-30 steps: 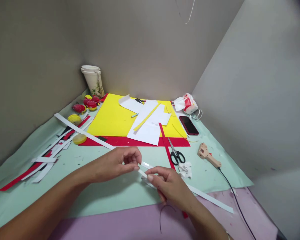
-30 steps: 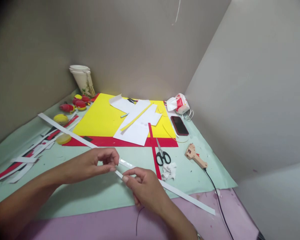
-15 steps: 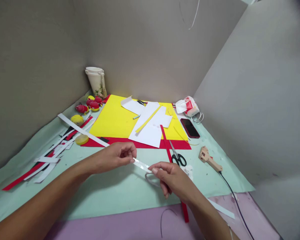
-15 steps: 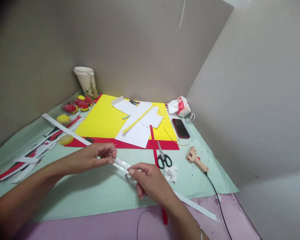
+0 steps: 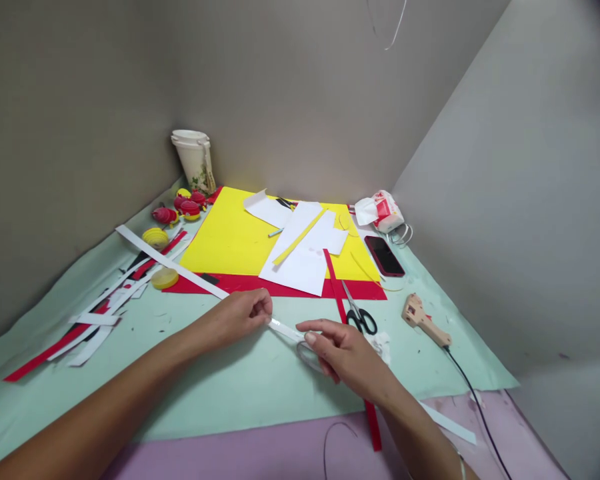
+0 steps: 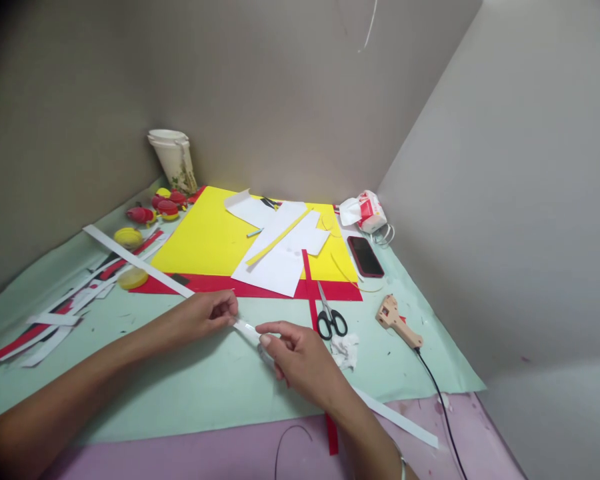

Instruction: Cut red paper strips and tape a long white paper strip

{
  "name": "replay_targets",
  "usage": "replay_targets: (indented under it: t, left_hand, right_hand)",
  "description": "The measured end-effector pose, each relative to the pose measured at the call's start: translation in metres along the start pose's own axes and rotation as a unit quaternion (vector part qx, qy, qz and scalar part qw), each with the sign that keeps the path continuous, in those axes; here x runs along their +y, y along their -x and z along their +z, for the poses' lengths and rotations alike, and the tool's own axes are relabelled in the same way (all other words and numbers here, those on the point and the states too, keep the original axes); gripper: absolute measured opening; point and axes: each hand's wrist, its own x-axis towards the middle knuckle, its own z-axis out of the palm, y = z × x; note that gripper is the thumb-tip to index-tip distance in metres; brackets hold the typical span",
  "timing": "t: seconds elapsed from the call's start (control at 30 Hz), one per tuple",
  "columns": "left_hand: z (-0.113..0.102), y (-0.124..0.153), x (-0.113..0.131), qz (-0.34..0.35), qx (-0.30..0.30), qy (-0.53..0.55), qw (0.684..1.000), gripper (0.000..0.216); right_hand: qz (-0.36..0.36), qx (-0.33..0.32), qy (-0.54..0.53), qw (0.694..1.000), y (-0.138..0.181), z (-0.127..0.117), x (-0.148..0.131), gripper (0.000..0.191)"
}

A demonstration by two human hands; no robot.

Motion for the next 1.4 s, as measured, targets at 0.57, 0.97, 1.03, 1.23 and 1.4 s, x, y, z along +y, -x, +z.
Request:
replay_targets:
  t: [0.57, 0.97, 1.03, 1.23, 1.4]
  left_hand:
    - [0.003, -0.003, -0.002, -0.026, 0.015, -0.063, 0.998, 0.011]
    - [0.006, -0.005, -0.005, -0.048, 0.020, -0.051, 0.997, 0.012]
    - [0.006, -0.005, -0.006, -0.051, 0.018, -0.050, 0.997, 0.012]
    - [0.006, -0.006, -0.007, -0.057, 0.013, -0.054, 0.997, 0.013]
    - [0.007, -0.006, -0.008, -0.055, 0.017, -0.053, 0.997, 0.012]
  right_hand:
    - [-0.024, 0.021, 0.347, 0.937, 0.015, 0.015, -0.029, 0.033]
    - [-0.086, 0.061, 0.433, 0.895, -0.002, 0.009, -0.014, 0.033]
    - [-0.090, 0.059, 0.440, 0.892, -0.002, 0.009, -0.012, 0.035]
    - [-0.085, 0.057, 0.452, 0.886, -0.004, 0.009, -0.007, 0.037]
    - [-0.079, 0.050, 0.466, 0.880, -0.005, 0.008, -0.008, 0.037]
